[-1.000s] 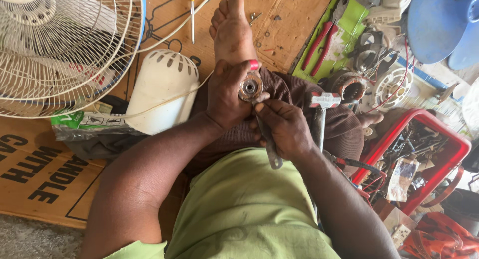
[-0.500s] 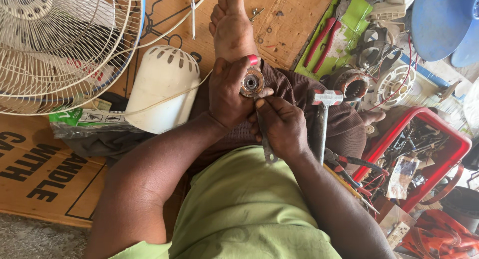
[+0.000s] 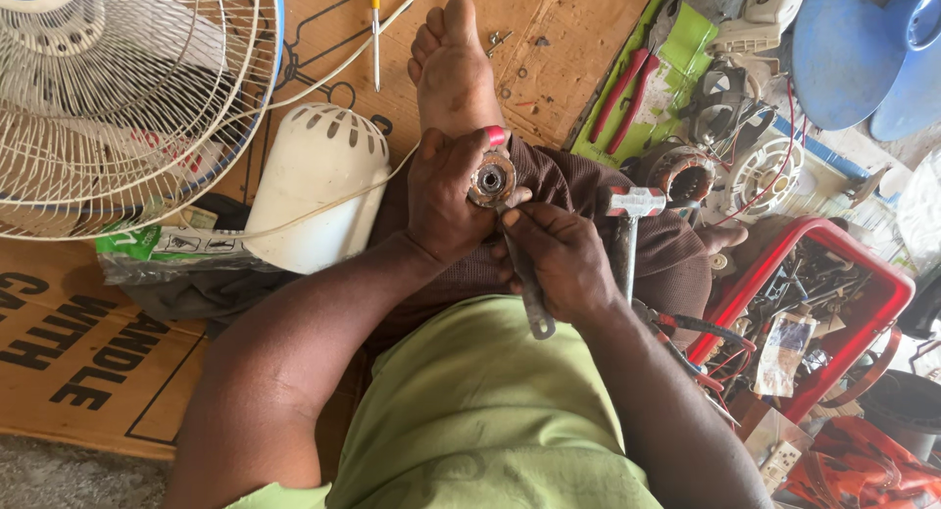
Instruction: The person uses a wrench and pliers to disassemble a cylindrical electrical component, removing a metal ring and a small internal part. The person then uses a screwdriver to further manipulate the component.
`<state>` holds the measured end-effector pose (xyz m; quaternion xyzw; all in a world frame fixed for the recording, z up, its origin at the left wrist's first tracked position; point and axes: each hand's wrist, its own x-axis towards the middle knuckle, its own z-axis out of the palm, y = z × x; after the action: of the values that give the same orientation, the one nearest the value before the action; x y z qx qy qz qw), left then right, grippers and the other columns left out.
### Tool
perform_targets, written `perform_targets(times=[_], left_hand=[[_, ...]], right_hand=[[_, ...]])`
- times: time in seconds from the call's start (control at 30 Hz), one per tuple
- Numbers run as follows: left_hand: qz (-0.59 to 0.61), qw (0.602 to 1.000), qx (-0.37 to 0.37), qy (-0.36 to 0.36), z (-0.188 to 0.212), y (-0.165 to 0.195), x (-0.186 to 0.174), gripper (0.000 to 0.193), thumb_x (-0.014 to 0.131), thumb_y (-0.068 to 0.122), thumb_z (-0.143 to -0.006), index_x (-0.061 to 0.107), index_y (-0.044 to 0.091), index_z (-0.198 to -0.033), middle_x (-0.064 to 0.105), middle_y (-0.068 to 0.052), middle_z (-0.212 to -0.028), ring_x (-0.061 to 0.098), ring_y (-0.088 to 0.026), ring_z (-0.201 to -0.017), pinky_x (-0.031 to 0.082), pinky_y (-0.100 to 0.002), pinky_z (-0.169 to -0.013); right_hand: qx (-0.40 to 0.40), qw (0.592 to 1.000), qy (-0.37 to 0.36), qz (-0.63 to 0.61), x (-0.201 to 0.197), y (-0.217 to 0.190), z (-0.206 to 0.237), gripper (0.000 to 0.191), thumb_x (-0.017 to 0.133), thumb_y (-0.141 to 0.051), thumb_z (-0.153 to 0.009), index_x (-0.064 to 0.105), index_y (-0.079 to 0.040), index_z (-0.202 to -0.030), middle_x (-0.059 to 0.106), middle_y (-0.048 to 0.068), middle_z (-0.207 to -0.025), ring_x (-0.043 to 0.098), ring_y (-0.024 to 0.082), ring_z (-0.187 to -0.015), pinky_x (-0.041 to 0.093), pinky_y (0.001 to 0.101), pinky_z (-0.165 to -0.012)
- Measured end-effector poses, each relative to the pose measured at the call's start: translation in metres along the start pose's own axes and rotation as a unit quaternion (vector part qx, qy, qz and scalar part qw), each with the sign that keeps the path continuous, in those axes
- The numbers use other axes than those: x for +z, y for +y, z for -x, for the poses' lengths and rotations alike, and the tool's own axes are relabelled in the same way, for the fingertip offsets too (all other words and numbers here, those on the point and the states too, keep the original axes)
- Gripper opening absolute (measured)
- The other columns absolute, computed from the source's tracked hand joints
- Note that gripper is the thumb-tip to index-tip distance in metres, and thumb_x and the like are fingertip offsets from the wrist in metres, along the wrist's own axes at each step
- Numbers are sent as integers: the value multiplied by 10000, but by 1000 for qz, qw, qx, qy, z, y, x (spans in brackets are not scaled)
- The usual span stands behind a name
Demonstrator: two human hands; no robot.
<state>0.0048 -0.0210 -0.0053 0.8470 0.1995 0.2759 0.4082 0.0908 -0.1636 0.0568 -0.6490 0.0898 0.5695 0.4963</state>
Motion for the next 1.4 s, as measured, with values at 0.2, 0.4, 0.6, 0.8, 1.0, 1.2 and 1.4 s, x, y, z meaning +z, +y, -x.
perform_targets(times=[0.2, 0.4, 0.6, 0.8, 1.0, 1.2, 1.4], left_hand=[[4, 1000, -12, -5, 1, 4, -1, 578, 900, 362, -810, 629, 51, -1214, 703, -83, -987, 583, -317, -896, 481, -443, -845], [5, 1000, -24, 2, 2, 10, -3, 546, 905, 323, -817, 639, 48, -1207, 697, -87, -975, 591, -324, -887, 479, -440, -846], [29, 1000, -2, 3, 1, 12, -8, 526, 896, 299, -853, 617, 34, -1212, 700, -103, -1034, 635, -317, -955, 485, -455, -909], [18, 1000, -19, -9, -1, 13, -12, 544, 896, 339, -838, 630, 29, -1198, 706, -103, -1023, 613, -337, -923, 468, -455, -863], [15, 1000, -14, -13, -1, 13, -11, 510, 884, 314, -864, 622, 34, -1201, 708, -105, -1070, 623, -329, -954, 478, -450, -904], [13, 1000, -10, -2, -1, 13, -11, 518, 885, 310, -845, 623, 30, -1194, 714, -114, -1090, 626, -348, -966, 486, -439, -902], [19, 1000, 2, 4, -2, 15, -10, 556, 901, 295, -832, 608, 21, -1218, 697, -124, -1075, 638, -355, -1005, 495, -468, -929]], right_hand=[[-41, 998, 21, -33, 7, 15, 5, 268, 608, -234, -1017, 687, 17, -1065, 698, 95, -764, 639, 142, -559, 532, 278, -484], [-11, 995, 48, -87, 12, 22, 12, 254, 602, -221, -1010, 681, 11, -1078, 712, 100, -783, 655, 160, -562, 537, 289, -486], [-13, 996, 47, -78, 14, 20, 13, 253, 609, -210, -1009, 682, 25, -1068, 709, 110, -769, 651, 152, -553, 523, 284, -468], [19, 997, 11, -80, 9, 6, 11, 255, 610, -208, -1028, 670, 39, -1009, 697, 102, -752, 628, 141, -527, 506, 276, -455], [-58, 984, 89, 145, 18, 2, 16, 231, 608, -209, -989, 733, -22, -1043, 725, 49, -744, 653, 91, -557, 542, 250, -485], [-38, 993, 72, 84, 18, 7, 15, 257, 602, -220, -1005, 717, 2, -1065, 714, 68, -756, 648, 107, -560, 539, 261, -489], [-15, 995, 55, -81, 19, 14, 17, 272, 600, -221, -1014, 687, 32, -1062, 703, 102, -765, 636, 150, -547, 513, 279, -465]])
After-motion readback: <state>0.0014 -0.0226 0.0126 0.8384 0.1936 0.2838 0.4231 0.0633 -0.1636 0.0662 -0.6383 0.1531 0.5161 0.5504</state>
